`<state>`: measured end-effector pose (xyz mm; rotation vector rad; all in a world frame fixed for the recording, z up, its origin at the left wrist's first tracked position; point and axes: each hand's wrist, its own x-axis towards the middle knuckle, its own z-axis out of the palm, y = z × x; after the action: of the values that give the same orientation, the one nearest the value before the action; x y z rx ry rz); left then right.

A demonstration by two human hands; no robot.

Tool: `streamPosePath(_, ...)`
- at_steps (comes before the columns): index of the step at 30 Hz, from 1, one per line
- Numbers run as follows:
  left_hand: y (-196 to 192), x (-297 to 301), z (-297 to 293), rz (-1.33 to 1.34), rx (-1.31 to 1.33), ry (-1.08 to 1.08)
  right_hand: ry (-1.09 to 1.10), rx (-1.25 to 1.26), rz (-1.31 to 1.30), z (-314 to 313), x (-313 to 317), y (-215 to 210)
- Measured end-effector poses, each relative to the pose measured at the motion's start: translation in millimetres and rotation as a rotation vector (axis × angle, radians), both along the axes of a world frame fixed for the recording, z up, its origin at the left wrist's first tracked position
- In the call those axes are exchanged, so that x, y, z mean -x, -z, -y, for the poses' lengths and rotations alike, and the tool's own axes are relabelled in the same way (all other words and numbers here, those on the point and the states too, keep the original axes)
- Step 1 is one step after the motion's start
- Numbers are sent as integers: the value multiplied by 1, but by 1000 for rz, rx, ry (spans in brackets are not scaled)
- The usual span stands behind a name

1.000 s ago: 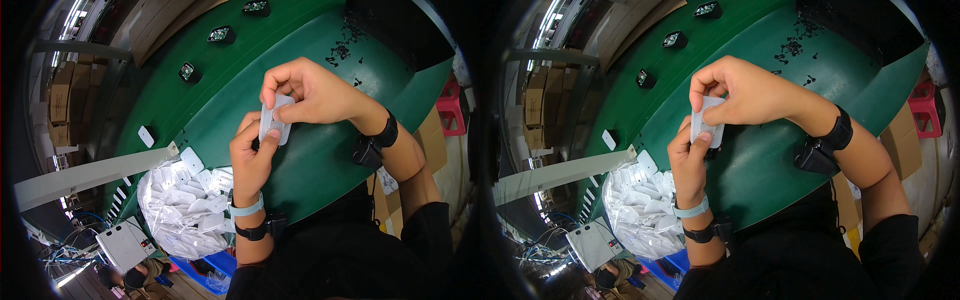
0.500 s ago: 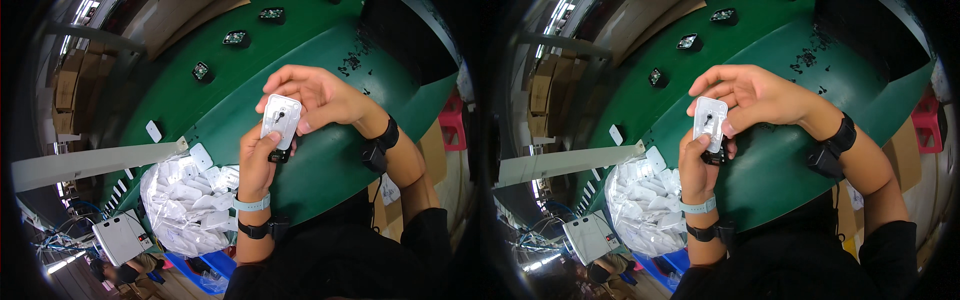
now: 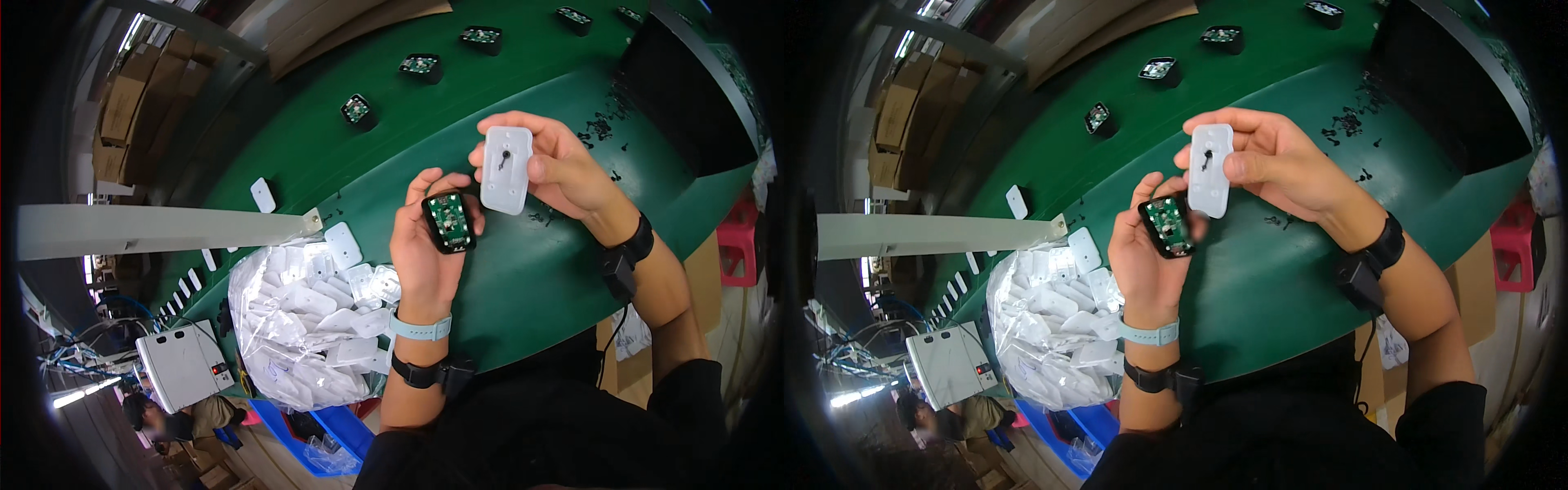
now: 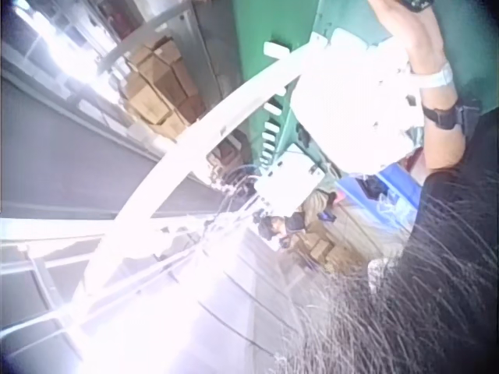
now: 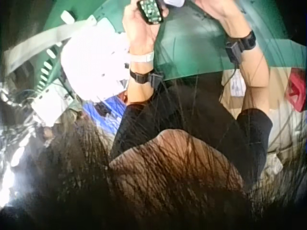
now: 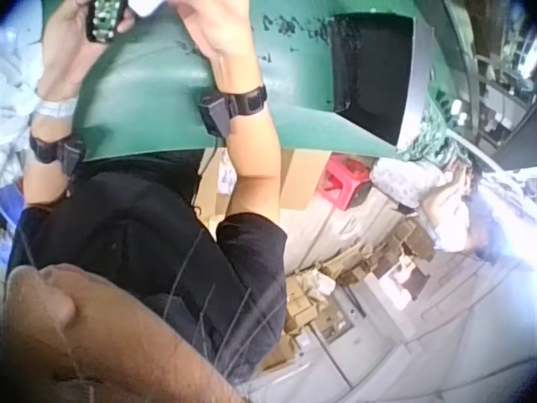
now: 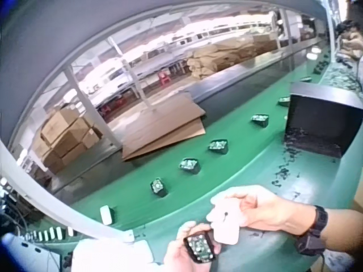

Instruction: The person assembles small electronic devices by inserting circuit boards into white plastic casings. They pick up a casing, insert a board, and secure it with small black screws using their fingers. The process is repeated for multiple units on a green workbench.

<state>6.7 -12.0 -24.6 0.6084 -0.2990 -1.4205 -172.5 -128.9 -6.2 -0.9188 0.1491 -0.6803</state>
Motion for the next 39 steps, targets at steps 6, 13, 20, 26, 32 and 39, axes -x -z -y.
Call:
streamPosePath(6, -13, 3, -1, 63, -73, -196, 76, 8, -185, -8, -7, -5)
streamPosePath(13, -8, 9, -2, 444, 74, -375, 123, 91, -332, -24, -16, -10)
streamPosePath(20, -7, 13, -3, 635, 125, -358, 203, 223, -364, -29, -19, -2)
streamPosePath(26, -5, 16, -4, 630, 122, -346, 284, 348, -336, -31, -22, 4)
streamPosePath(32, -2, 15, -6, 629, 120, -342, 281, 379, -344, -30, -20, 4)
streamPosePath(39, 1, 17, -4, 555, 112, -342, 390, 482, -392, -33, -21, -1)
